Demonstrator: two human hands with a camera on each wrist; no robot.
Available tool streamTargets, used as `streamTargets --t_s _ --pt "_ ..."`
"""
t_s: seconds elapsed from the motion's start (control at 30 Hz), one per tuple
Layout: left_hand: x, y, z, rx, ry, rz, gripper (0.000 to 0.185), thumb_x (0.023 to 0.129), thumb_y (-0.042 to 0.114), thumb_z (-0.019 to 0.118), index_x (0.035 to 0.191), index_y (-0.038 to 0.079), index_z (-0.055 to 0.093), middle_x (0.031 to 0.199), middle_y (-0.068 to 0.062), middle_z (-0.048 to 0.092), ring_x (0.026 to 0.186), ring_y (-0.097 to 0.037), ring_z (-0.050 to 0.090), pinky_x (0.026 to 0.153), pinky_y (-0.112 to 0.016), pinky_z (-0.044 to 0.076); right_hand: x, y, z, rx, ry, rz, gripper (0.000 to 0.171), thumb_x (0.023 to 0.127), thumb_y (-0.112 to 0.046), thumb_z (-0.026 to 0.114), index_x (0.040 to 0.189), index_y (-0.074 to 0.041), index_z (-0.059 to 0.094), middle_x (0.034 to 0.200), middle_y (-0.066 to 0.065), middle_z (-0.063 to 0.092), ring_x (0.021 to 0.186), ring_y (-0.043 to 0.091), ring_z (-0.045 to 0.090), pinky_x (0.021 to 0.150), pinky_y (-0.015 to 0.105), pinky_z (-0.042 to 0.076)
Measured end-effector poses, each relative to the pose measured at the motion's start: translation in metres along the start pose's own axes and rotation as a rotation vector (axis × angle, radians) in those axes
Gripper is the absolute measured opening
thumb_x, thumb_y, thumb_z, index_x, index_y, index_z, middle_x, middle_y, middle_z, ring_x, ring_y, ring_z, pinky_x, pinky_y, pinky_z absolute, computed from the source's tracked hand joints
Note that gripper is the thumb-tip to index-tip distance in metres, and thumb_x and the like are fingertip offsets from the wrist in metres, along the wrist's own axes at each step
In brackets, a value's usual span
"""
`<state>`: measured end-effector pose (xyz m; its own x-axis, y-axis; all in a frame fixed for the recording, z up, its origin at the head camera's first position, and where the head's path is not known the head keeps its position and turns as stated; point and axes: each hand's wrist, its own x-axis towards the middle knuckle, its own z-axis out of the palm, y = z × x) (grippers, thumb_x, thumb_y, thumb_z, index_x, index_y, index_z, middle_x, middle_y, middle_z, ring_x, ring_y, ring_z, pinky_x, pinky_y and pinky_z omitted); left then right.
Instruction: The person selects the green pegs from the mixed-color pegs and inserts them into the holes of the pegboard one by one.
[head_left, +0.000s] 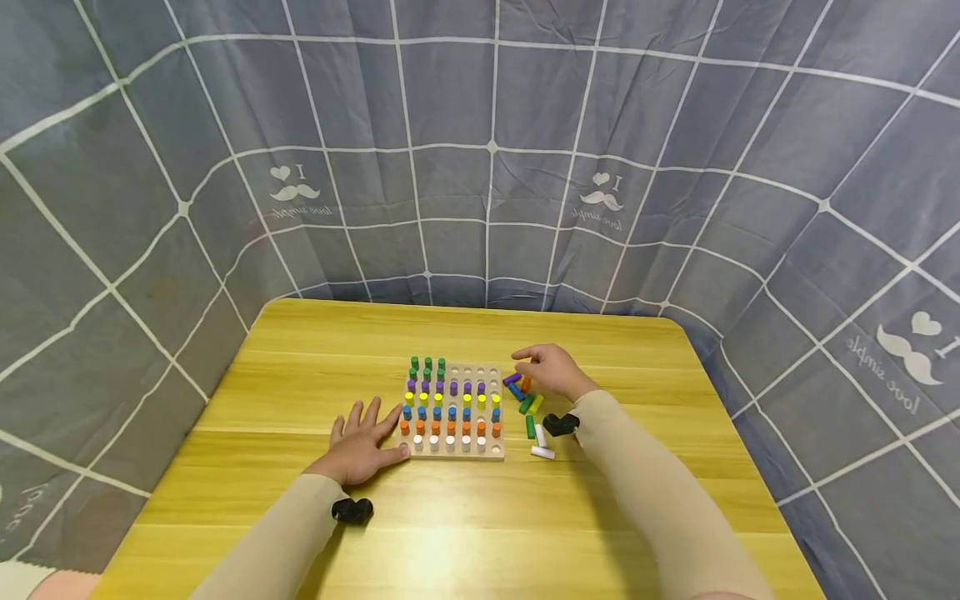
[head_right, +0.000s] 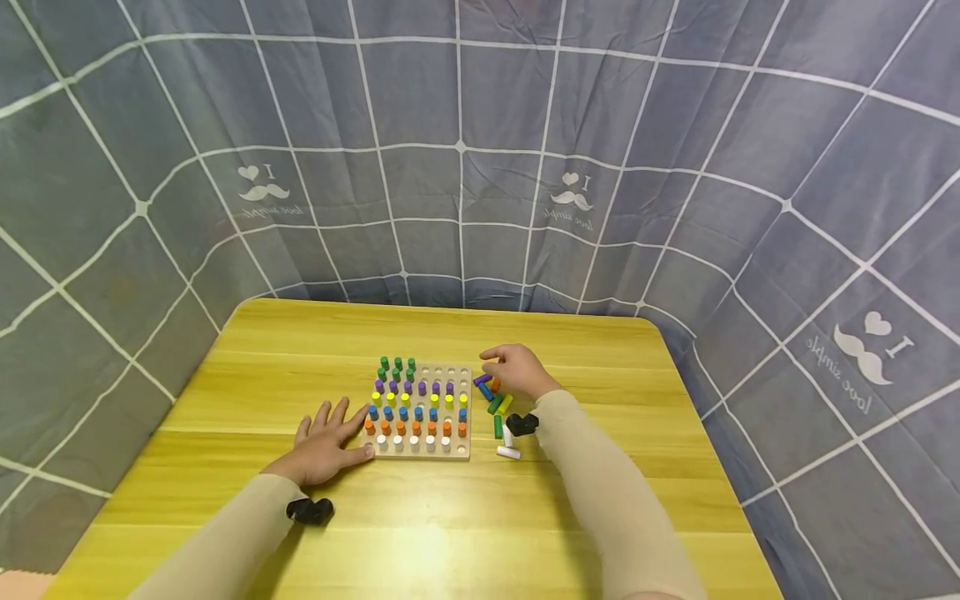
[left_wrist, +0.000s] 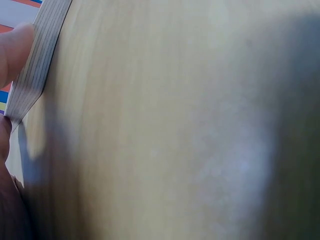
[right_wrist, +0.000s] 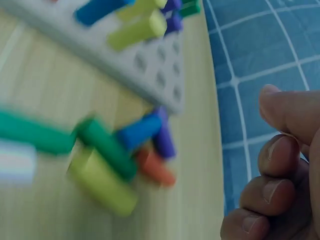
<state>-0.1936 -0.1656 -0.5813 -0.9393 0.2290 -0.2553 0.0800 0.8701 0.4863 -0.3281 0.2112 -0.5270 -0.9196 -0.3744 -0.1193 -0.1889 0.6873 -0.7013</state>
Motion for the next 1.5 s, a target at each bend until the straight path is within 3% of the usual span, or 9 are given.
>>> streamTargets --t_s 0.17,0.3,0.47,0.67,0.8,1.13,1.33,1.5 --pt "-0.001 0.000 -0.001 -0.009 0.004 0.003 0.095 0.096 0.077 0.052 0.170 0.027 0.021 0.176 -0.025 0.000 0.160 -0.053 -0.012 0.121 -0.074 -0.015 -0.012 0.025 -0.006 0.001 -0.014 0.052 0.033 0.102 -0.025 0.069 0.132 -0.013 0.075 0.083 0.010 0.064 0.070 0.019 0.051 0.063 0.031 0.042" --pt "-0.001 0.000 -0.001 -0.004 -0.008 -0.009 0.095 0.096 0.077 0.052 0.170 0.026 0.020 0.176 -0.024 -0.001 0.160 -0.053 -0.014 0.122 -0.074 -0.015 -0.019 0.037 -0.004 0.005 -0.049 0.064 0.032 0.101 -0.026 0.071 0.130 -0.014 0.076 0.079 0.004 0.059 0.069 0.019 0.048 0.063 0.030 0.041" --pt "-0.001 0.003 -0.003 0.012 -0.019 -0.018 0.092 0.098 0.074 0.052 0.170 0.027 0.020 0.177 -0.022 -0.001 0.160 -0.052 -0.013 0.122 -0.074 -0.014 -0.028 0.041 0.000 0.012 -0.079 0.053 0.029 0.100 -0.025 0.072 0.126 -0.013 0.078 0.079 0.003 0.057 0.071 0.018 0.047 0.065 0.030 0.039" --pt "0.000 0.002 -0.002 0.008 -0.016 -0.019 0.091 0.098 0.073 0.053 0.170 0.026 0.021 0.177 -0.023 -0.001 0.160 -0.053 -0.013 0.122 -0.074 -0.015 -0.034 0.039 0.008 0.046 -0.097 0.049 0.024 0.099 -0.016 0.072 0.122 -0.011 0.079 0.072 0.001 0.055 0.063 0.015 0.044 0.057 0.026 0.035" --pt "-0.001 0.003 -0.003 0.006 -0.017 -0.021 0.091 0.098 0.073 0.053 0.170 0.027 0.021 0.177 -0.023 -0.001 0.161 -0.052 -0.013 0.122 -0.074 -0.015 -0.035 0.039 0.015 0.071 -0.081 0.048 0.025 0.098 -0.015 0.075 0.122 -0.010 0.079 0.073 0.000 0.057 0.062 0.013 0.045 0.056 0.025 0.036" --pt "0.001 0.001 -0.001 0.015 -0.030 -0.024 0.093 0.097 0.076 0.052 0.170 0.028 0.019 0.177 -0.022 -0.002 0.161 -0.051 -0.014 0.122 -0.074 -0.014 -0.032 0.043 0.024 -0.010 -0.040 0.067 0.024 0.096 -0.021 0.078 0.119 -0.015 0.080 0.076 0.002 0.061 0.064 0.015 0.049 0.060 0.028 0.039" --pt "0.000 0.002 -0.003 0.008 -0.026 -0.021 0.093 0.097 0.075 0.052 0.170 0.027 0.019 0.177 -0.022 -0.002 0.161 -0.052 -0.013 0.122 -0.074 -0.014 -0.032 0.042 0.026 -0.015 -0.031 0.060 0.025 0.096 -0.021 0.078 0.119 -0.013 0.079 0.073 0.001 0.060 0.062 0.014 0.048 0.060 0.027 0.038" --pt "0.000 0.002 -0.003 0.008 -0.028 -0.021 0.094 0.097 0.076 0.053 0.170 0.028 0.019 0.177 -0.021 -0.002 0.161 -0.051 -0.014 0.122 -0.074 -0.014 -0.030 0.043 0.029 -0.039 -0.033 0.056 0.028 0.096 -0.020 0.077 0.123 -0.011 0.078 0.083 0.003 0.064 0.066 0.015 0.049 0.062 0.028 0.040"
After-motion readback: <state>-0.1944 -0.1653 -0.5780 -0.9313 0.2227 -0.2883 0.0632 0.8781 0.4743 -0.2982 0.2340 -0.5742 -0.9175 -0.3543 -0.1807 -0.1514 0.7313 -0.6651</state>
